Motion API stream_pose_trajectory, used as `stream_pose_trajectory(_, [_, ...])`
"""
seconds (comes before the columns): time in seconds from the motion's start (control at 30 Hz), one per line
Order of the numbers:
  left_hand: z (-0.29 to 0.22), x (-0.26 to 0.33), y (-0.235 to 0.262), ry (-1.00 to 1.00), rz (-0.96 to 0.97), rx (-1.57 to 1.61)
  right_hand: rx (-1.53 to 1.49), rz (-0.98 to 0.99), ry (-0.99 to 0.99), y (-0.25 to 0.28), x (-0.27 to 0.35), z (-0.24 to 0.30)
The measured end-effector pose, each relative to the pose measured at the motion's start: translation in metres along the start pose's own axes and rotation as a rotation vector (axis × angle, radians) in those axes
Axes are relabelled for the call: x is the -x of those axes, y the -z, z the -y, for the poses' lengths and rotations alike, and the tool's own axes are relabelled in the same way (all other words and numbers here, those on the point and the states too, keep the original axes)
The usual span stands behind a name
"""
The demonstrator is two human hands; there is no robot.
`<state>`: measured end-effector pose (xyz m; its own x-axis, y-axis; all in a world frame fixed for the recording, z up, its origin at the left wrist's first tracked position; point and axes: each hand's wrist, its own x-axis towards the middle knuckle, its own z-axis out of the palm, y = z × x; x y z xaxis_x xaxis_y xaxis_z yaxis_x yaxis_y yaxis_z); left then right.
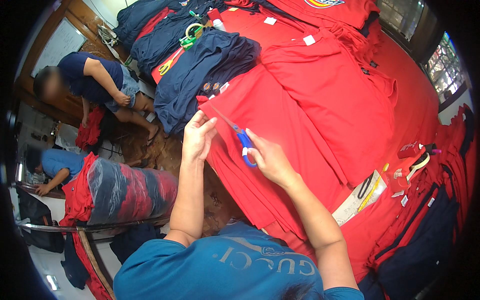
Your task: The person uses blue-handled scissors to cut tags off a stack of red t-shirts on a table. They repeatedly pick up shirts, cut the tags, and place them in a pile. Later, they handle a notepad and pen, appearing to write on it.
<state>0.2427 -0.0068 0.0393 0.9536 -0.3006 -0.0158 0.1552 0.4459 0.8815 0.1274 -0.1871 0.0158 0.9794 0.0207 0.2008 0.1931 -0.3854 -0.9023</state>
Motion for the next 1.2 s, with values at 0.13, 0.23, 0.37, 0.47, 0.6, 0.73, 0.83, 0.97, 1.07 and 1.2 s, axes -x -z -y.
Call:
stream_pose_trajectory(0.13, [-0.004, 0.004, -0.003, 0.054, 0.002, -0.121, 0.074, -0.014, 0.042, 0.003, -0.004, 0.005])
stream_pose_trajectory(0.23, [-0.006, 0.007, -0.009, 0.016, 0.02, -0.151, -0.014, 0.0, -0.026, 0.005, -0.005, 0.002])
stream_pose_trajectory(0.37, [-0.003, 0.005, -0.005, -0.002, 0.034, -0.161, -0.017, 0.034, -0.074, 0.009, -0.003, 0.0])
stream_pose_trajectory(0.47, [0.001, 0.001, -0.005, -0.051, 0.017, -0.069, 0.087, 0.016, -0.018, 0.005, 0.0, 0.002])
stream_pose_trajectory(0.6, [0.004, 0.002, -0.001, -0.064, 0.024, -0.165, 0.206, -0.083, 0.126, -0.001, 0.004, 0.005])
stream_pose_trajectory(0.73, [0.006, 0.004, -0.003, -0.074, 0.039, -0.199, 0.212, -0.086, 0.111, 0.0, 0.004, 0.002])
stream_pose_trajectory(0.83, [0.003, 0.007, -0.006, -0.069, 0.027, -0.261, 0.186, -0.081, 0.1, 0.002, 0.003, 0.005])
stream_pose_trajectory(0.97, [0.005, 0.008, -0.003, -0.07, 0.038, -0.313, 0.098, -0.104, 0.064, -0.001, 0.003, -0.002])
stream_pose_trajectory(1.07, [0.005, 0.008, -0.001, -0.041, 0.07, -0.263, -0.088, -0.04, -0.15, 0.001, 0.003, 0.003])
stream_pose_trajectory(1.2, [0.0, 0.01, -0.007, 0.036, 0.068, -0.138, -0.046, -0.112, -0.043, -0.002, 0.005, 0.001])
